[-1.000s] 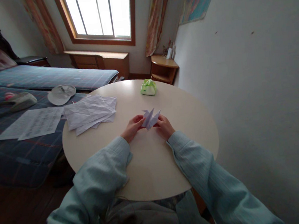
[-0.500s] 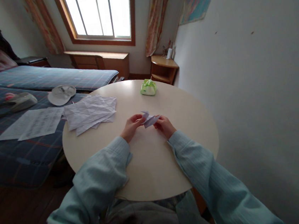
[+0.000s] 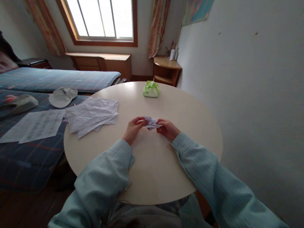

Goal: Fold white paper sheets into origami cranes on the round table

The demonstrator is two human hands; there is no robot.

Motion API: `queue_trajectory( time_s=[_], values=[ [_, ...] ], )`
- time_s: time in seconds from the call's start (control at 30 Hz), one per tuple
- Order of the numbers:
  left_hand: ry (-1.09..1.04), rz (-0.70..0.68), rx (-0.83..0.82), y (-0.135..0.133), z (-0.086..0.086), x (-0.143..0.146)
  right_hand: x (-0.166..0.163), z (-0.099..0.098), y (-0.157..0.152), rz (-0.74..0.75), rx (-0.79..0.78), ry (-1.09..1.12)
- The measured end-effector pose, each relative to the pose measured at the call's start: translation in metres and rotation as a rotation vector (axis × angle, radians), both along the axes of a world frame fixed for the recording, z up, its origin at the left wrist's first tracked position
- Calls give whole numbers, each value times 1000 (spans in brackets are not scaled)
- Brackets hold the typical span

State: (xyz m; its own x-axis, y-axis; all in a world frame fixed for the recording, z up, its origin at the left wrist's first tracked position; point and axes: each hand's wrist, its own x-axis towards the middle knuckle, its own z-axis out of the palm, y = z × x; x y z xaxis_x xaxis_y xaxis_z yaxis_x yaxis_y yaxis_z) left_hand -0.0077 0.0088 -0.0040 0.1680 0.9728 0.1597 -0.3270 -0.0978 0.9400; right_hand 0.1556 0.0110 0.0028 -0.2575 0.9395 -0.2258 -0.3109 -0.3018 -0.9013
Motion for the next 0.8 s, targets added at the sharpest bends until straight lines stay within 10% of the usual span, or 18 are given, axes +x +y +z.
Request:
queue_trajectory(
  time_s=[0.8],
  values=[
    [-19, -59, 33, 2, -6, 0, 3, 0, -1, 132, -18, 52]
  ],
)
